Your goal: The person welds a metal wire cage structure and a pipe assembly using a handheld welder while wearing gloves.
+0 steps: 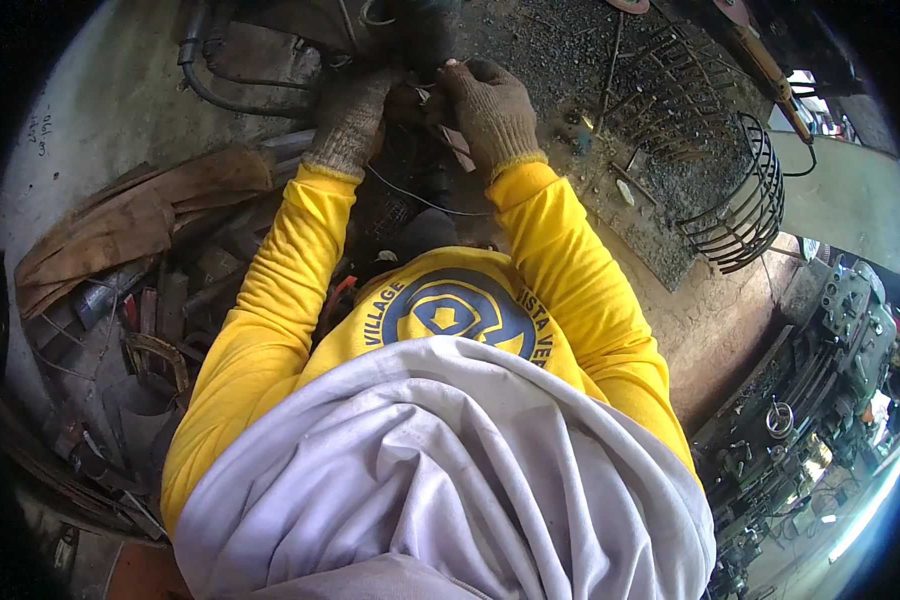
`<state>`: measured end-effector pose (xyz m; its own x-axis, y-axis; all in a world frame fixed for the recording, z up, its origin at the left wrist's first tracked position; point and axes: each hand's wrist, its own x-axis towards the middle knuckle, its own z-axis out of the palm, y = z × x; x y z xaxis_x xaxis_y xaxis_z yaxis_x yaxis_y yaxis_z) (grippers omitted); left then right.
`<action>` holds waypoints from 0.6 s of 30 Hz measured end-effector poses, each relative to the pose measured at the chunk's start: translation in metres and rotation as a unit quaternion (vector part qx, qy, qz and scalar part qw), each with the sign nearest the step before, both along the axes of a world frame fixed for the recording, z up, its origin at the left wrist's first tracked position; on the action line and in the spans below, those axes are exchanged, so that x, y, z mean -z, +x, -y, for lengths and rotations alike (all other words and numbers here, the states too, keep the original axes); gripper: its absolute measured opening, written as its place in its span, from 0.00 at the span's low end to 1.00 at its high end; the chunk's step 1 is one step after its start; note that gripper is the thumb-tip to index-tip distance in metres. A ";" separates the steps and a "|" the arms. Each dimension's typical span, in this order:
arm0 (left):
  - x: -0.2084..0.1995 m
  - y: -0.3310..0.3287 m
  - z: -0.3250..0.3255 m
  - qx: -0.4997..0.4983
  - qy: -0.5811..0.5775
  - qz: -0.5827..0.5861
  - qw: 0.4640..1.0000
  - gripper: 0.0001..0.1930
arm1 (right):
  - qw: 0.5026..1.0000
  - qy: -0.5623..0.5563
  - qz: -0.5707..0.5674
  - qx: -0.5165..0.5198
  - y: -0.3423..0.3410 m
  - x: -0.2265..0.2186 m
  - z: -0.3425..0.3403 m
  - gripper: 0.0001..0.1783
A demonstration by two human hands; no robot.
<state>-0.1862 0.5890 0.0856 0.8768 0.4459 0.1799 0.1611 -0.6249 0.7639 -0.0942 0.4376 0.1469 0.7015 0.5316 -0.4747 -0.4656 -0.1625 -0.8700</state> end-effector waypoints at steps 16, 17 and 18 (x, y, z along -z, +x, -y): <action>0.001 0.004 -0.001 -0.057 -0.044 -0.002 0.997 0.20 | 0.998 -0.023 0.061 -0.013 0.005 0.008 -0.001 0.17; 0.005 0.004 -0.002 -0.042 0.045 -0.007 0.998 0.20 | 0.999 -0.007 0.045 -0.002 0.005 0.011 -0.002 0.17; 0.005 0.003 -0.002 -0.025 0.132 -0.013 0.991 0.20 | 0.999 0.009 0.029 0.008 0.004 0.011 -0.003 0.17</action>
